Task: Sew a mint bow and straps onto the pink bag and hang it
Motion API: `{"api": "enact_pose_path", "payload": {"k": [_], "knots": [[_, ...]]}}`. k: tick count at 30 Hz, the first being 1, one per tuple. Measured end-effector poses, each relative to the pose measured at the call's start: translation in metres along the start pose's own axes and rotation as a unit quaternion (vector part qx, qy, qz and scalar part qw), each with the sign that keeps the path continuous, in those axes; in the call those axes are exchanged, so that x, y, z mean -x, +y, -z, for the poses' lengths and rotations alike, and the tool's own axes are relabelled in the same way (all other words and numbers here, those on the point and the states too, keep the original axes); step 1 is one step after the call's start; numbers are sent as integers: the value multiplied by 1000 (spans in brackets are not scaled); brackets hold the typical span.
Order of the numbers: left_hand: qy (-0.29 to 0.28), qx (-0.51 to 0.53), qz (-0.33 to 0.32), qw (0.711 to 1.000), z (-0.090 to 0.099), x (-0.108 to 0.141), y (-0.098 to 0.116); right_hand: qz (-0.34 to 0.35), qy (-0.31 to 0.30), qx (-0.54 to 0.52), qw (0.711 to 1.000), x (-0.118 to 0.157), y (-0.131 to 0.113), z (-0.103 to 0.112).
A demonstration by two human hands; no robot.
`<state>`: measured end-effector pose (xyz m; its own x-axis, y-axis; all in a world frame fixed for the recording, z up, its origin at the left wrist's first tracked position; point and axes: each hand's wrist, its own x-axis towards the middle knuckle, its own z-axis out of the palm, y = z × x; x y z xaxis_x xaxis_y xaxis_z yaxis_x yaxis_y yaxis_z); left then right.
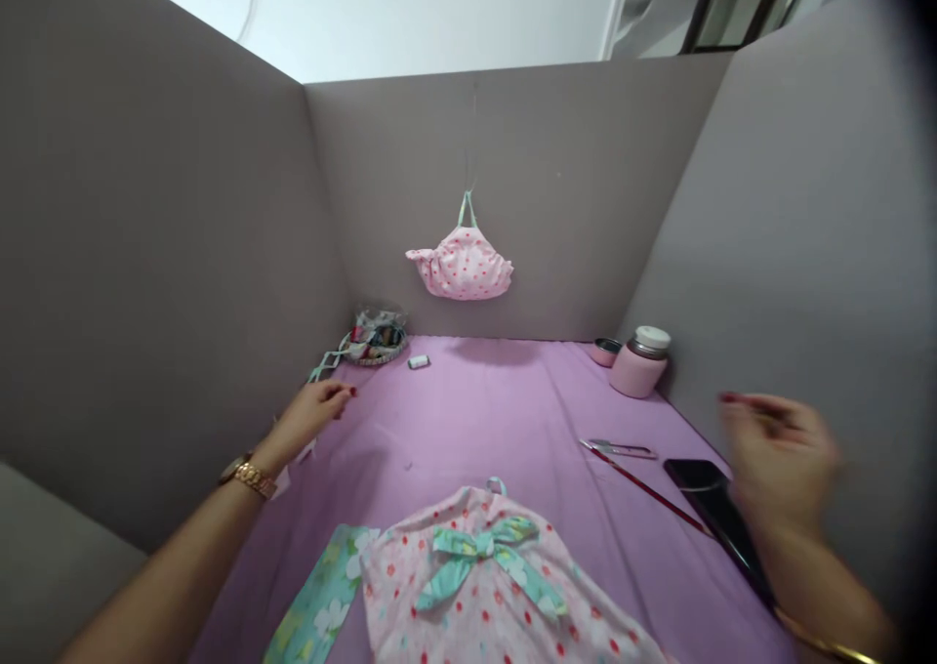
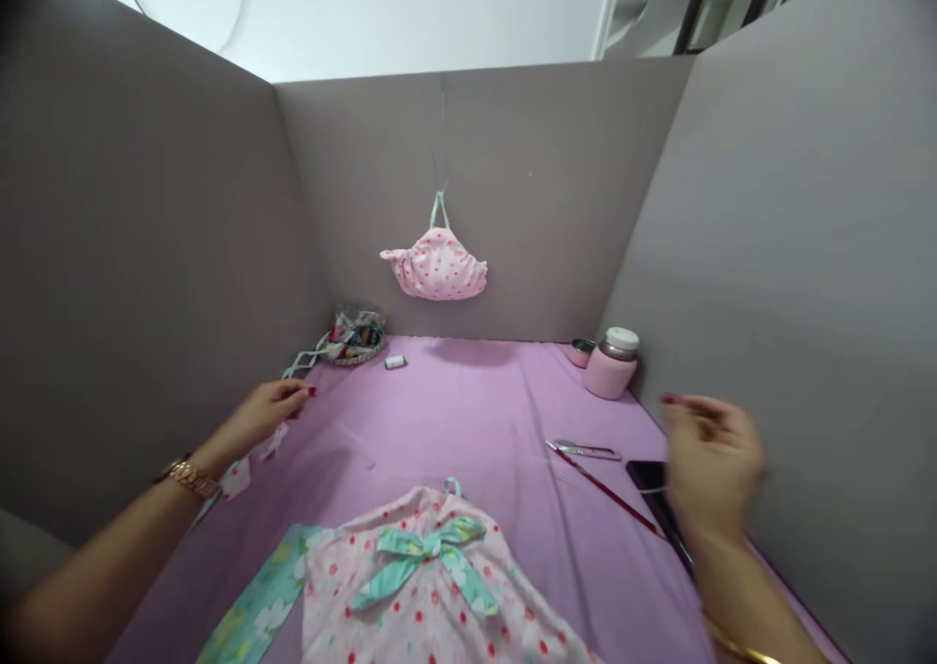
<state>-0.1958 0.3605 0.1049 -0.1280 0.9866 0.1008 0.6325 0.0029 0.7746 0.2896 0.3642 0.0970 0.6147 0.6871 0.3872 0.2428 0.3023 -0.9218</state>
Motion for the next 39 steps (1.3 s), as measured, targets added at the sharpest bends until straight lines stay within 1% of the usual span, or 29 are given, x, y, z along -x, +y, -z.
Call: {"api": "enact_pose_path", "payload": {"k": [1, 2, 4, 5, 6, 7, 8, 9, 10, 11, 14, 16, 19, 23, 26, 28, 31, 34, 36, 39], "knots": [[-40, 6, -25, 999, -13, 5, 19, -39, -71, -10, 997, 15, -9, -16], [-84, 11, -50, 995, -26, 12, 40, -85, -183, -31, 979, 31, -20, -33], [-165, 22, -96, 981, -49, 26, 79, -122, -325, -41, 937, 65, -42, -62], [-195, 24, -114, 974, -58, 33, 96, -158, -432, -60, 886, 80, -53, -73], [-215, 27, -129, 968, -64, 40, 111, -178, -499, -82, 844, 93, -61, -82], [-228, 30, -140, 963, -67, 45, 122, -188, -547, -92, 810, 104, -68, -88], [-237, 34, -147, 960, -69, 49, 131, -194, -580, -99, 785, 111, -73, -92], [-243, 39, -151, 957, -68, 52, 136, -194, -594, -102, 775, 115, -76, -94], [-247, 46, -152, 956, -67, 53, 140, -192, -597, -101, 773, 116, -78, -94], [-252, 53, -148, 955, -65, 53, 140, -191, -592, -100, 777, 115, -78, -93], [-257, 70, -124, 956, -59, 49, 132, -191, -565, -103, 796, 105, -72, -87], [-254, 79, -106, 958, -57, 44, 120, -197, -547, -108, 807, 98, -67, -83], [-247, 91, -84, 961, -55, 37, 97, -209, -522, -114, 819, 91, -61, -76], [-228, 111, -53, 966, -53, 31, 66, -218, -501, -118, 829, 85, -58, -69], [-207, 132, -28, 969, -51, 33, 53, -227, -495, -121, 830, 83, -56, -68], [-194, 148, -13, 970, -50, 36, 52, -240, -494, -124, 827, 82, -54, -68], [-173, 177, 5, 969, -49, 41, 55, -254, -490, -129, 824, 80, -55, -70], [-138, 213, 10, 967, -47, 40, 64, -245, -481, -131, 832, 72, -61, -73], [-118, 236, 6, 965, -43, 39, 73, -216, -469, -128, 847, 60, -70, -73], [-104, 259, -18, 960, -39, 37, 88, -136, -440, -118, 880, 40, -87, -72]]}}
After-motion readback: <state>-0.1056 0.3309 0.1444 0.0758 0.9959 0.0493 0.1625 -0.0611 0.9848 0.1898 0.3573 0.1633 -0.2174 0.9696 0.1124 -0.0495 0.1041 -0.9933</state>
